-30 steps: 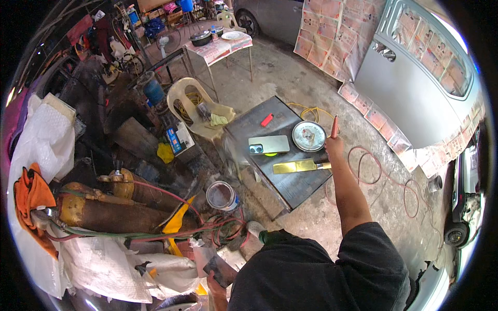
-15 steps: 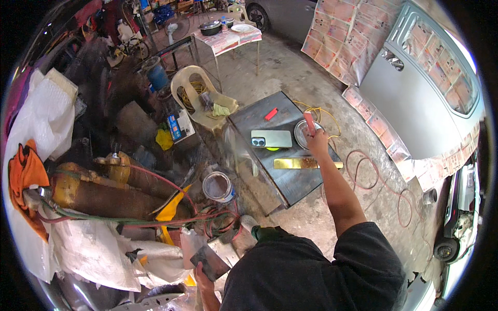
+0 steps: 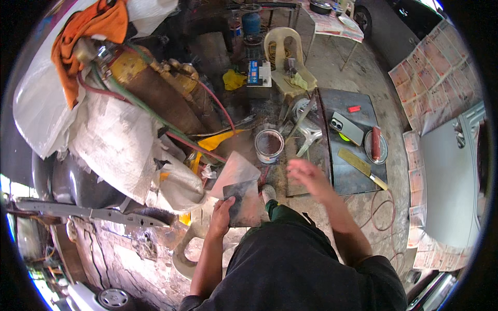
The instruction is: The person prepares a sanding block by dipping it in water and then sands a grey car door propped against a wall. They work on the door's surface and edges, occasionally switching between two sanding blocks, before standing up and walking through the garage.
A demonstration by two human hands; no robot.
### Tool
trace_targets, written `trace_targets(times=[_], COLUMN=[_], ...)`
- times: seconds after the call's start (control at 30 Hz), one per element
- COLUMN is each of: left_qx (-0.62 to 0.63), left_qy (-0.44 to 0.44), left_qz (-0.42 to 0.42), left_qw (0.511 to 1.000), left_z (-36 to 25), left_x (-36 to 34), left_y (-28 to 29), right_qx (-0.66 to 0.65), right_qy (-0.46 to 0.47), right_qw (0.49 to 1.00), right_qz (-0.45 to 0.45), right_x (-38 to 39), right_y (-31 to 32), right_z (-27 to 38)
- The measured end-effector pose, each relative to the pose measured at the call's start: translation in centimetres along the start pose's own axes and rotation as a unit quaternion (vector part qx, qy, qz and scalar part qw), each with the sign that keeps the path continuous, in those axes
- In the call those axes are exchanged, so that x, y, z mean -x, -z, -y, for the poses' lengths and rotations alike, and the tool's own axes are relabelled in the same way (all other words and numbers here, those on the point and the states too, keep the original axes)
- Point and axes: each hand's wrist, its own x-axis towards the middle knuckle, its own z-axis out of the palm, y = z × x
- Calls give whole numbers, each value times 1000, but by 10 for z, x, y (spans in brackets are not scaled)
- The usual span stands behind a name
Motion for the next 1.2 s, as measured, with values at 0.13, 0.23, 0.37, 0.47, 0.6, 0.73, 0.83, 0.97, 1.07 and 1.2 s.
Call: trace_targets(times=[0.13, 0.23, 0.37, 0.47, 0.6, 0.73, 0.83, 0.97, 1.07, 1.2], left_qx=[31, 21, 38, 92, 209, 192, 183, 22, 101, -188], left_qy=[34, 36, 20, 18, 7, -40, -12, -41, 10, -22], left_qz=[33, 75, 114, 83, 11, -52, -77, -137, -198, -234], left_qw=[998, 996, 993, 992, 978, 979, 980, 989, 975, 954], left_z=[-11, -6, -11, 0, 22, 29, 12, 49, 34, 34], left_x=[7, 7, 16, 15, 15, 16, 34, 15, 18, 19], left_y=[-14, -10, -7, 6, 35, 57, 55, 81, 55, 45], right_qx=[-229, -306, -363, -419, -398, -260, -135, 171, 381, 580], right_qy=[-66, -148, -123, -71, -36, -100, -172, -150, -158, -163], right_qw=[958, 932, 921, 905, 914, 958, 968, 964, 907, 795], right_qz=[157, 122, 68, -1, -68, -66, -123, -136, -91, 72], right_x=[-9, -18, -32, -49, -75, -138, -182, -266, -314, -361], right_y=[-68, -85, -82, -59, -22, 10, 28, 102, 89, 51], right_z=[-1, -20, -15, -3, 1, -45, -84, -200, -228, -223])
